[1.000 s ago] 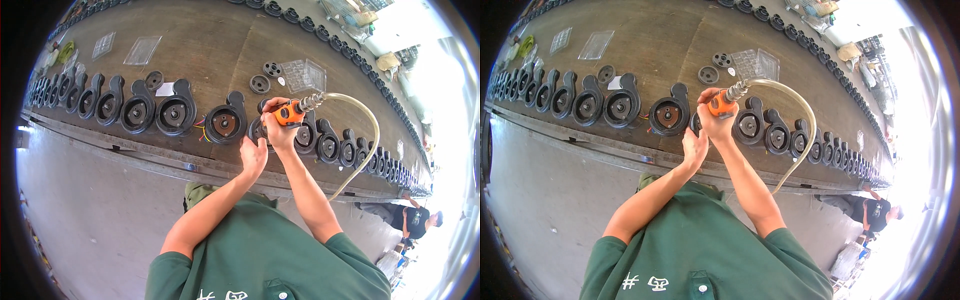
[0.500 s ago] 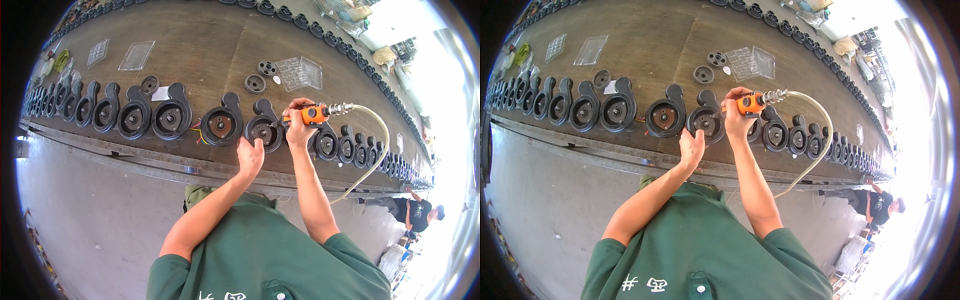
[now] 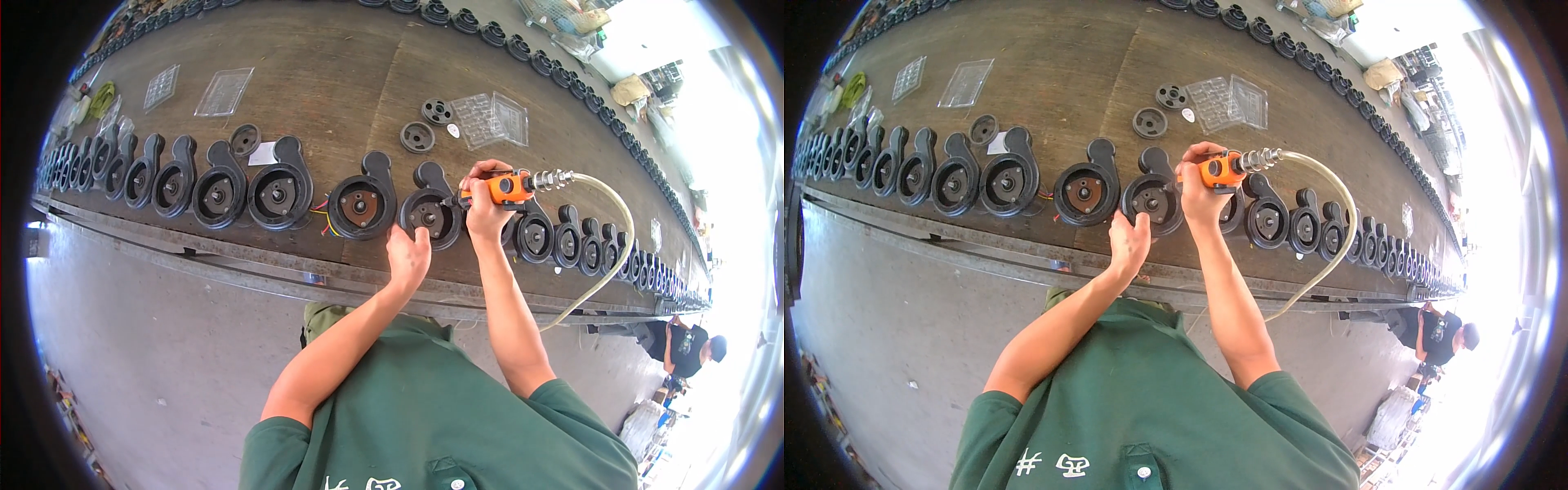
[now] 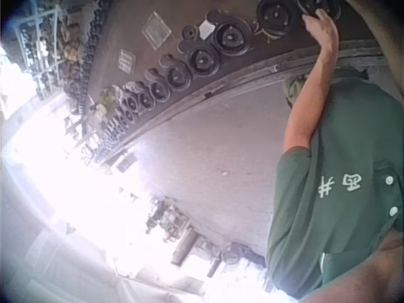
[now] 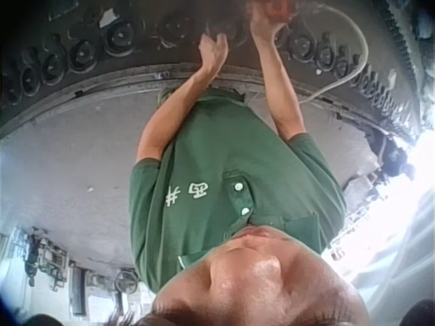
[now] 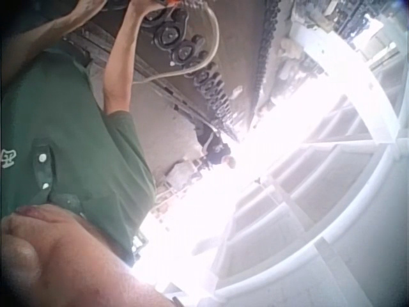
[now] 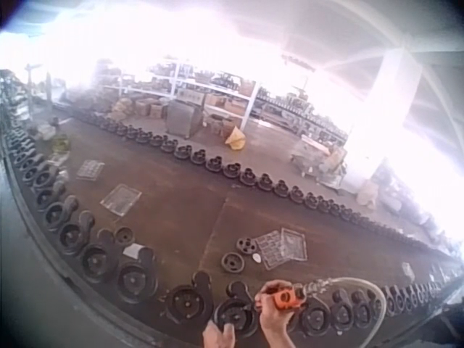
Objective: The person assembles multiple water pump components on a workbench by hand and using a pneumatic screwdriver.
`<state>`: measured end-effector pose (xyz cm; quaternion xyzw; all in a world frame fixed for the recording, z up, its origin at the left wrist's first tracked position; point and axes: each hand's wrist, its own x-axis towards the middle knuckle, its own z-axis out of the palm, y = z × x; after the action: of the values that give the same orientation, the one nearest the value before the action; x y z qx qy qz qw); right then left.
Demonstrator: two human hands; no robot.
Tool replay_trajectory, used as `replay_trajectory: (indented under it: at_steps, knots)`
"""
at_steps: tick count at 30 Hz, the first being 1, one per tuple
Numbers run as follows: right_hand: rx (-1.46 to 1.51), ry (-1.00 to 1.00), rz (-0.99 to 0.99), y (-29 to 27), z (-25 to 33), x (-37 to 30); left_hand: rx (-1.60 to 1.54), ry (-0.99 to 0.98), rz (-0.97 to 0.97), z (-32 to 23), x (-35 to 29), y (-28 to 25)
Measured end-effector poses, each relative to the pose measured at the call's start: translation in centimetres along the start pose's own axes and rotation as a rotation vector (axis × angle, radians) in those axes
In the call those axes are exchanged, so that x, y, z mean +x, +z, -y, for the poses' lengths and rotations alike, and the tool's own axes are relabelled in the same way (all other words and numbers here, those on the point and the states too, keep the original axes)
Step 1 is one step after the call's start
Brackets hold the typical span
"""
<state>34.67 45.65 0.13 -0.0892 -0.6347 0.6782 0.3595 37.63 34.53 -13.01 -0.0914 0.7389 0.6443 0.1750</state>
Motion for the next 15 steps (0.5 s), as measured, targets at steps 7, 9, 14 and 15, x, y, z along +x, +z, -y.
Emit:
replay_trajectory:
  at_steps: [7,9,14,15]
  knots:
    - [0.067,-0.016,0.000,0.2,-0.7,0.3,-0.035,-0.034,-0.003,-0.7,-0.2,-0.2]
    - [0.077,-0.003,0.003,0.0,-0.7,0.3,-0.015,-0.111,0.010,-2.7,-1.0,-0.8]
    - [0.028,0.024,0.135,0.1,-1.2,0.5,-0.079,-0.064,-0.014,-2.9,-1.3,-0.9]
    - [0.019,0.031,0.153,0.1,-1.4,0.5,-0.075,-0.059,-0.021,-2.7,-1.2,-0.9]
